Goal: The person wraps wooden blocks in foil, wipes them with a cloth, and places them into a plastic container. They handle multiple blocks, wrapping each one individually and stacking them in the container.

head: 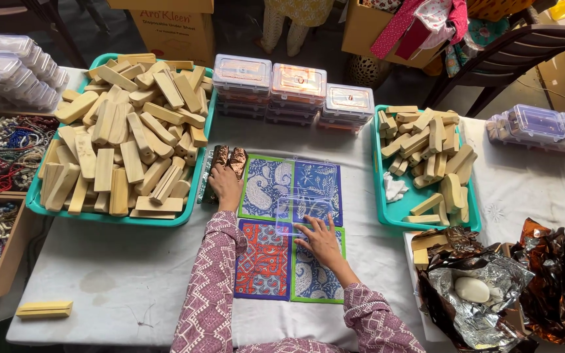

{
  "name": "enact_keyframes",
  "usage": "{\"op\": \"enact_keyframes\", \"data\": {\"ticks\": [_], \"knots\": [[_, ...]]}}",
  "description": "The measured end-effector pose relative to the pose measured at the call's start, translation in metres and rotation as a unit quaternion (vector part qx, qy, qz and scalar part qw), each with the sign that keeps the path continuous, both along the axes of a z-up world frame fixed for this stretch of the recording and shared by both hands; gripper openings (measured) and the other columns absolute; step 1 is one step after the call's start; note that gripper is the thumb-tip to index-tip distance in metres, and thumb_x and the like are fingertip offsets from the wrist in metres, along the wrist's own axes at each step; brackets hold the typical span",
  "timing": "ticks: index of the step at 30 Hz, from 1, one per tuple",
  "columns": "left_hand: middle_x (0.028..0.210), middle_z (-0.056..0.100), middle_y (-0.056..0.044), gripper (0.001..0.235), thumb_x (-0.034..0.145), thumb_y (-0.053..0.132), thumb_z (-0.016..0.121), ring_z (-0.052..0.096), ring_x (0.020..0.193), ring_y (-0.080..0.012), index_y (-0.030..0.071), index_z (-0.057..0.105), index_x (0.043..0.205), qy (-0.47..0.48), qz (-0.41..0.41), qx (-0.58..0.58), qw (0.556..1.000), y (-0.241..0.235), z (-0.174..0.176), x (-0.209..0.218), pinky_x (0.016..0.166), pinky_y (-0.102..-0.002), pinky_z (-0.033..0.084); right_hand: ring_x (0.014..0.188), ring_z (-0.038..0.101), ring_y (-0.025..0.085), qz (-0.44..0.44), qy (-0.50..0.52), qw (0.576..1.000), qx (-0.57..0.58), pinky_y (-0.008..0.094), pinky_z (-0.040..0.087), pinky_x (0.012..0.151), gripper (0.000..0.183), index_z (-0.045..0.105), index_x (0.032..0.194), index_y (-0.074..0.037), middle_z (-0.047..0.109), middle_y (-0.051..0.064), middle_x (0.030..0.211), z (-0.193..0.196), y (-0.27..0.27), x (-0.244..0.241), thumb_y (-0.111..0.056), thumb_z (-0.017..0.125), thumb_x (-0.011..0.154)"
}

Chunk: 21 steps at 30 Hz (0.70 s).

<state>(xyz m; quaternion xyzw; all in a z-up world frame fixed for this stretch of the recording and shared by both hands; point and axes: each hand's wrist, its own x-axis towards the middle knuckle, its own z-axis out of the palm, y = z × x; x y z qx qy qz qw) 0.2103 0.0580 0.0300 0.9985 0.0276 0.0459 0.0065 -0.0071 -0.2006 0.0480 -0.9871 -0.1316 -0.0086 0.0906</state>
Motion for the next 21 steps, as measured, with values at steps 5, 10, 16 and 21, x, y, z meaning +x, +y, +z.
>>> {"op": "enact_keyframes", "data": {"ticks": [5, 10, 16, 21], "knots": [[0.115, 0.066, -0.012, 0.091, 0.074, 0.051, 0.085, 0.064, 0.104, -0.0261, 0.006, 0.048, 0.144, 0.020, -0.041, 0.041, 0.998, -0.008, -0.020, 0.005, 0.091, -0.043, 0.048, 0.137, 0.043, 0.025, -0.005, 0.012, 1.000, -0.007, 0.061, 0.009, 0.122, 0.057, 0.057, 0.140, -0.034, 0.050, 0.007, 0.146, 0.002, 0.000, 0.001, -0.066, 0.048, 0.094], [0.111, 0.069, -0.015, 0.094, 0.069, 0.047, 0.088, 0.071, 0.092, -0.0277, 0.004, 0.040, 0.137, 0.043, 0.024, -0.143, 0.988, -0.009, -0.023, -0.001, 0.088, -0.042, 0.053, 0.137, 0.042, 0.026, -0.002, 0.023, 1.000, -0.007, 0.060, 0.009, 0.122, 0.062, 0.056, 0.142, -0.034, 0.049, 0.008, 0.146, 0.017, 0.001, 0.001, -0.069, 0.050, 0.091], [0.105, 0.078, -0.008, 0.075, 0.070, 0.042, 0.084, 0.073, 0.093, -0.0277, 0.009, 0.041, 0.122, 0.097, 0.073, -0.468, 0.875, -0.023, -0.003, -0.051, 0.085, -0.041, 0.054, 0.134, 0.050, 0.029, -0.003, 0.000, 0.997, 0.072, 0.053, 0.024, 0.121, 0.067, 0.055, 0.145, -0.025, 0.055, 0.008, 0.143, -0.010, -0.011, -0.006, -0.066, 0.056, 0.092], [0.111, 0.074, -0.009, 0.068, 0.074, 0.029, 0.085, 0.070, 0.096, -0.0174, 0.007, 0.044, 0.123, 0.095, 0.036, -0.726, 0.680, -0.049, -0.013, -0.099, 0.083, -0.034, 0.056, 0.125, 0.062, 0.028, -0.083, -0.039, 0.957, 0.275, 0.043, 0.045, 0.111, 0.067, 0.056, 0.146, -0.017, 0.066, 0.007, 0.135, 0.017, 0.002, 0.001, -0.057, 0.063, 0.093]]}}
